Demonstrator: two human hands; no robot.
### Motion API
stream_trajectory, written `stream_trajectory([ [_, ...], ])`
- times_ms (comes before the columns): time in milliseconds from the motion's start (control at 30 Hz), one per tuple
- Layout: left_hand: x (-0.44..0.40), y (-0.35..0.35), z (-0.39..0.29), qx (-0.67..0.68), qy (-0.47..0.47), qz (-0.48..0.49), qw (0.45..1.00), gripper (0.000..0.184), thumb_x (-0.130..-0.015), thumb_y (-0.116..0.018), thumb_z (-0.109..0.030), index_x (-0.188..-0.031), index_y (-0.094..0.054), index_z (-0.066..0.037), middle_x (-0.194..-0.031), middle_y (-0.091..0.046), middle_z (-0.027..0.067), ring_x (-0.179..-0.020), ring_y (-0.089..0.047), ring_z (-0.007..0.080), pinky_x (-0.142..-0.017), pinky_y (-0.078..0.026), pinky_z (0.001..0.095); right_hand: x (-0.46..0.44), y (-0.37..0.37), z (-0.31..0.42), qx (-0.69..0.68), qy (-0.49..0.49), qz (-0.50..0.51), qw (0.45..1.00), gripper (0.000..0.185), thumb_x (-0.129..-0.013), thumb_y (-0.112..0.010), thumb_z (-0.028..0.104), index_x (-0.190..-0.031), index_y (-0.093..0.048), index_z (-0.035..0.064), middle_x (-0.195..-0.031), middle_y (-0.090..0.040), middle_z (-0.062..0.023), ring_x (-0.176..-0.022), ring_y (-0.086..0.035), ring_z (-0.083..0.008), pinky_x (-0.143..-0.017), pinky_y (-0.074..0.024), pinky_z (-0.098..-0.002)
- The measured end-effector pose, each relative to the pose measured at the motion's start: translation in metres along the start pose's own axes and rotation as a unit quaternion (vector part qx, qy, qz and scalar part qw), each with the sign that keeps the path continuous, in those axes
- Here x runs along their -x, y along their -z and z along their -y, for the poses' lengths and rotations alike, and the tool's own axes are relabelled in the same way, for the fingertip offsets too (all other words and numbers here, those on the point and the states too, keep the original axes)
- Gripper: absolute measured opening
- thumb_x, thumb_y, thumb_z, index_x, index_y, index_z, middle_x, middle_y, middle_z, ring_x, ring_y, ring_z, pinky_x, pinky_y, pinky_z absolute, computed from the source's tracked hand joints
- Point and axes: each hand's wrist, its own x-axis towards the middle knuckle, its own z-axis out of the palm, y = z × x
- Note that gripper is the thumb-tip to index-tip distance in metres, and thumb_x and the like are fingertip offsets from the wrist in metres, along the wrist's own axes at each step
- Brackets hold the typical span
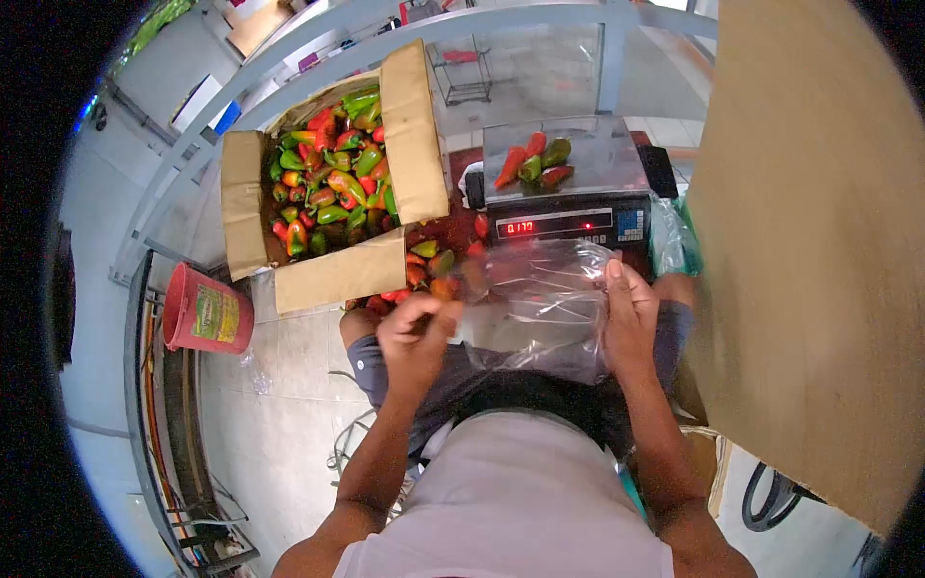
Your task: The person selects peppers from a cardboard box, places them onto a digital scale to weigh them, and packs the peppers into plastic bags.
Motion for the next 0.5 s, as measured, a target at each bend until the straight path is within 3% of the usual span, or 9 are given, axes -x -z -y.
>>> stream_trajectory([
  [67, -0.002, -0.021, -0.027, -0.031, 0.079, 0.097, 0.992, 0.012, -0.092, -0.074, -0.008, -0.097, -0.071, 0.001, -0.087, -0.069, 0.0014, -0.074, -0.062, 0.0089, -0.070, -0.051, 0.0239, 0.001, -0.009, 0.000, 0.019, 0.015, 0.001, 1.000, 0.033, -0.107, -0.053, 0.028, -0.099, -0.069, 0.0000, -0.090, -0.069, -0.0027, -0.079, -0.060, -0.0073, -0.073, -0.0493, -0.0235],
  [167, -0.007, -0.039, 0.003, 0.010, 0.012, 0.140, 0.990, 0.011, -0.093, -0.073, -0.010, -0.093, -0.071, 0.001, -0.083, -0.068, 0.0008, -0.073, -0.062, 0.0084, -0.067, -0.050, 0.0229, -0.001, -0.013, -0.005, 0.049, 0.052, 0.002, 0.997, 0.034, -0.107, -0.052, 0.028, -0.096, -0.070, 0.0016, -0.087, -0.067, -0.0008, -0.075, -0.057, -0.0055, -0.069, -0.0468, -0.0221],
  [267, -0.007, -0.040, -0.009, 0.107, 0.119, 0.153, 0.975, 0.012, -0.093, -0.073, -0.011, -0.092, -0.073, 0.001, -0.080, -0.067, 0.0002, -0.070, -0.061, 0.0075, -0.063, -0.048, 0.0227, 0.002, -0.002, -0.005, 0.102, 0.067, -0.004, 0.992, 0.035, -0.107, -0.052, 0.030, -0.093, -0.070, 0.0037, -0.081, -0.065, 0.0011, -0.067, -0.053, -0.0033, -0.060, -0.0422, -0.0204],
  [367, -0.006, -0.030, -0.004, 0.016, 0.095, 0.183, 0.978, 0.013, -0.094, -0.071, -0.011, -0.089, -0.071, 0.001, -0.075, -0.065, -0.0006, -0.066, -0.058, 0.0061, -0.059, -0.046, 0.0233, 0.008, -0.001, 0.003, 0.147, 0.042, 0.010, 0.988, 0.035, -0.107, -0.051, 0.030, -0.097, -0.071, 0.0023, -0.071, -0.060, 0.0027, -0.056, -0.047, -0.0016, -0.050, -0.0370, -0.0207],
  [500, -0.003, -0.032, -0.013, 0.057, 0.137, 0.185, 0.971, 0.017, -0.096, -0.070, -0.011, -0.083, -0.068, 0.000, -0.070, -0.062, -0.0017, -0.062, -0.055, 0.0046, -0.056, -0.044, 0.0231, 0.007, 0.002, -0.006, 0.151, 0.040, 0.012, 0.988, 0.036, -0.107, -0.052, 0.031, -0.095, -0.071, 0.0026, -0.063, -0.055, 0.0040, -0.047, -0.042, -0.0018, -0.044, -0.0326, -0.0210],
])
